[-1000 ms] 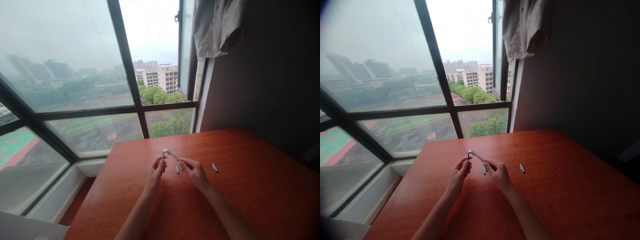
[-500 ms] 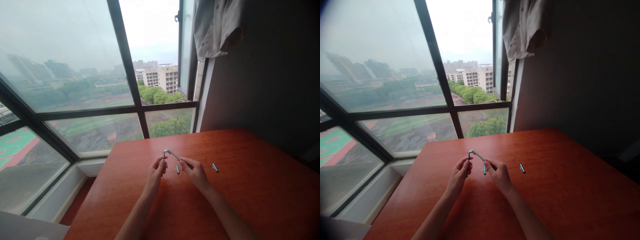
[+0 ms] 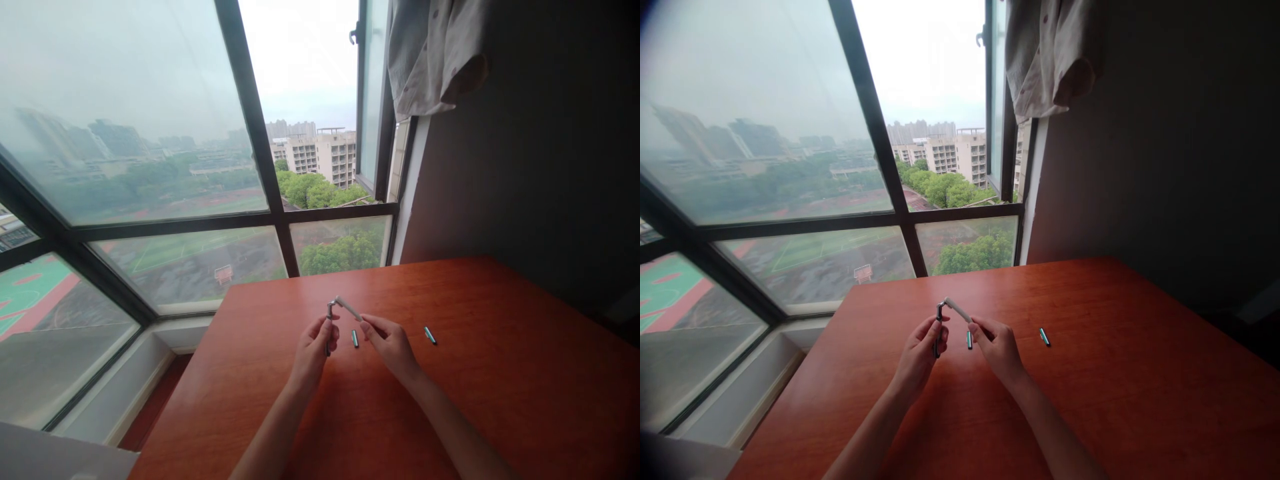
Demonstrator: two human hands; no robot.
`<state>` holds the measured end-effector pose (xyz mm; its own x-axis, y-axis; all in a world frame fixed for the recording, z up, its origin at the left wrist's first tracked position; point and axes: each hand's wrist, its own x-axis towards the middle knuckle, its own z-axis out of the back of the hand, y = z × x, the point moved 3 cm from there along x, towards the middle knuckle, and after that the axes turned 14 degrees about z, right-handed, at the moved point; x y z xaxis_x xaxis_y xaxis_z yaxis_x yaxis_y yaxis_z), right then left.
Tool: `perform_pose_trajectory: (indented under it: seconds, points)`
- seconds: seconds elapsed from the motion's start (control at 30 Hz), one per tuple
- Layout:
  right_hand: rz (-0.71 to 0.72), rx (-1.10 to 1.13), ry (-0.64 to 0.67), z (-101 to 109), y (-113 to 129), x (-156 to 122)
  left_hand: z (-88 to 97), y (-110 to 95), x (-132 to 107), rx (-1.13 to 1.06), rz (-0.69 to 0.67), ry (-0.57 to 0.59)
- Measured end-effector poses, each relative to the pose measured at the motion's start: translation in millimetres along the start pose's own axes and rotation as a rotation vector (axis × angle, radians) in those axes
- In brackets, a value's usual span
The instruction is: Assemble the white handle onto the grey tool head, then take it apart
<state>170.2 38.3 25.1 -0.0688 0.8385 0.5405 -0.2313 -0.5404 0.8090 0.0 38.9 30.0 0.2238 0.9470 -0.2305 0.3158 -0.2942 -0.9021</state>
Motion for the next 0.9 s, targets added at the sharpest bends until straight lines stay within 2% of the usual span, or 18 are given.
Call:
perform_pose_trajectory:
  seconds: [0.1, 0.33, 0.53, 0.9]
  points:
    - [0.007, 0.020, 0.021, -1, 1, 0, -1.1, -1, -1, -0.015, 0.008, 0.007]
    - [0.007, -0.063, -0.042, 3, 0, 2, -8.8, -5, -6, -0.082, 0.038, 0.031]
    - [-0.025, 0.004, -0.050, 3, 4, 2, -12.5, -6, -9, -0.123, 0.047, 0.067]
    - [-0.025, 0.042, -0.021, 1, 4, 1, -10.9, -4, -7, -0.145, 0.040, 0.052]
